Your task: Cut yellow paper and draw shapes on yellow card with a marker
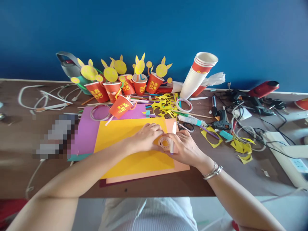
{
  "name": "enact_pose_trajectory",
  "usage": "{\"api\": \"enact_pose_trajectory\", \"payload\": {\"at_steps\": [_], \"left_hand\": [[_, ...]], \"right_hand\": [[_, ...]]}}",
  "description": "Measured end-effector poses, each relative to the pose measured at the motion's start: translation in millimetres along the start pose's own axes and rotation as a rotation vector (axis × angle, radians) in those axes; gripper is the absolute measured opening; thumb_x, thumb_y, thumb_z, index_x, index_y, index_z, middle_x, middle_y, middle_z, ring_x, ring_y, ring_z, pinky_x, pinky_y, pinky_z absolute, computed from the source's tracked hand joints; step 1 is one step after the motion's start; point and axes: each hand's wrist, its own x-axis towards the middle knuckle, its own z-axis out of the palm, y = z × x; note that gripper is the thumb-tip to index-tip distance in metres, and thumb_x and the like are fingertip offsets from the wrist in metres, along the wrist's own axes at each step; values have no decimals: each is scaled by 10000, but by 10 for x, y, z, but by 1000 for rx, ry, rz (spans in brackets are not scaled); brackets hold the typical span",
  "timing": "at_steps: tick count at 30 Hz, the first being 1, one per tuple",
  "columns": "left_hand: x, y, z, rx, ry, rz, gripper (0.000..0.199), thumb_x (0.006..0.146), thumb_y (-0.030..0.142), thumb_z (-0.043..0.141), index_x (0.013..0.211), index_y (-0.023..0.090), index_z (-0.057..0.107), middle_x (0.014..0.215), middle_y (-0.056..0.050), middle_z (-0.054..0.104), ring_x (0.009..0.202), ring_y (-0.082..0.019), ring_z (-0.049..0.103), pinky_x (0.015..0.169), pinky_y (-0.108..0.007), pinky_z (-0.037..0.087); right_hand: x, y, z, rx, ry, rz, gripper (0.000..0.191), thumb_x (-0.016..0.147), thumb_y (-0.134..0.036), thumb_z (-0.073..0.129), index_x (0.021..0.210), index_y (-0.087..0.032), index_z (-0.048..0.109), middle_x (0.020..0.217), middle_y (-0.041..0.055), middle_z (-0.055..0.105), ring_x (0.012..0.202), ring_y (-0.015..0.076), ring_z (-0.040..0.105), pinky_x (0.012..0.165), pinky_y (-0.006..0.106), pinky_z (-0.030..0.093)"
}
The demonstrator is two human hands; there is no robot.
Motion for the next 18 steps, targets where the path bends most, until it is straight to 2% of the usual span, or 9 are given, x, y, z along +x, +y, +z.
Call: {"api": "enact_pose_trajectory", "payload": {"at_steps": [6, 10, 18], "left_hand": [[-21, -35, 67, 18, 39, 9, 625, 681, 596, 689, 1112, 165, 549, 1084, -84, 574, 1052, -250, 513, 916, -363, 349], [-31, -50, 89, 0, 63, 18, 609, 685, 606, 680, 1102, 181, 556, 1062, -68, 569, 1029, -240, 511, 903, -361, 341], [-55, -76, 114, -24, 97, 37, 581, 703, 615, 658, 1091, 191, 567, 1062, -57, 571, 1005, -223, 512, 900, -352, 331]], "right_hand": [[-7, 15, 32, -3, 45, -40, 433, 820, -368, 633, 1157, -149, 473, 943, 93, 646, 858, 228, 604, 828, 359, 342], [-4, 17, 16, -2, 44, -45, 435, 823, -371, 627, 1163, -151, 468, 958, 94, 649, 862, 227, 611, 843, 366, 347], [-8, 27, -6, 2, 22, -52, 495, 745, -229, 605, 1206, -145, 448, 972, 86, 644, 868, 225, 614, 854, 376, 357]]}}
